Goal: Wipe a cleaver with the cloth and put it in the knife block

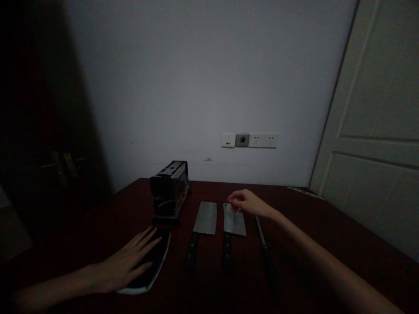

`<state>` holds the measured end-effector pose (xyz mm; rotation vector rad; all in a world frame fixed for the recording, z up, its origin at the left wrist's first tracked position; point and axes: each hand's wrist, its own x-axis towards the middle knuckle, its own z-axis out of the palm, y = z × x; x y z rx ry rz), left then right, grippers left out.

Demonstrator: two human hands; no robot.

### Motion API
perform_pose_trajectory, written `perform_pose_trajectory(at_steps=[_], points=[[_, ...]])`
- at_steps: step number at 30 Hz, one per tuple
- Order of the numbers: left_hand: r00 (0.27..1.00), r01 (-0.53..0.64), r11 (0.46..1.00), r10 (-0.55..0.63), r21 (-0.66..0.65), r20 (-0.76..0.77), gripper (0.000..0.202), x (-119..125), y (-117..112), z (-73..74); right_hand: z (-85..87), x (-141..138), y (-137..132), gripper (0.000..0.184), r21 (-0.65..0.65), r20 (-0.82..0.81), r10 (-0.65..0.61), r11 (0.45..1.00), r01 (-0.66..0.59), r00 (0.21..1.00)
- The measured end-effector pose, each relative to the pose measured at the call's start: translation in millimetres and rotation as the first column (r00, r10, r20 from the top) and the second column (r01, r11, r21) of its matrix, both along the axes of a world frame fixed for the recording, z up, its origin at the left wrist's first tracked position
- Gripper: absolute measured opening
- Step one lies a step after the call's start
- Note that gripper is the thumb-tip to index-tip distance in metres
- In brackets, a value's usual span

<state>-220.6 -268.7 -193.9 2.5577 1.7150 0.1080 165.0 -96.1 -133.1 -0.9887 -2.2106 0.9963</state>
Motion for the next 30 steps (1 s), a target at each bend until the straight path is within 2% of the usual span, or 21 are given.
perform_pose_trajectory(at_steps=[3,6,10,14,17,21,24,27,30], points=[[0.996,0.089,0.99,-0.09,-0.11,-0.003,0.058,5,2,-0.4,-22.1,18,9,0.028,0.033,0.029,-0.055,0.998,0.054,0.998],[0.992,0.125,0.981,-0.127,-0.148,-0.001,0.059,1,10,5.3,-45.6,46,23,0.03,0.046,0.048,-0.13,0.991,0.128,0.99],[0.987,0.146,0.977,-0.155,-0.158,-0.051,0.061,-2,18,15.1,-75.7,88,40,0.031,0.12,0.064,-0.324,0.941,0.315,0.944],[0.99,0.13,0.99,-0.132,-0.047,-0.051,0.048,16,23,19.5,-101.9,116,48,0.035,0.16,0.101,-0.483,0.871,0.465,0.87],[0.984,0.142,0.987,-0.148,0.069,0.095,0.041,47,37,22.1,-114.1,124,52,0.034,0.219,0.127,-0.57,0.815,0.537,0.812],[0.92,0.058,0.984,-0.118,0.168,0.373,0.035,98,84,23.5,-122.3,120,59,0.037,0.317,0.167,-0.622,0.769,0.555,0.765],[0.847,-0.181,0.978,0.1,0.107,0.522,0.033,125,137,18.1,-128.8,112,64,0.041,0.392,0.195,-0.625,0.756,0.524,0.756],[0.813,-0.301,0.95,0.21,0.084,0.544,0.031,137,187,6.5,-137.3,107,67,0.041,0.45,0.226,-0.622,0.749,0.486,0.75],[0.776,-0.395,0.917,0.298,0.059,0.556,0.027,139,220,-8.3,-145.1,105,69,0.041,0.487,0.251,-0.638,0.733,0.475,0.728]])
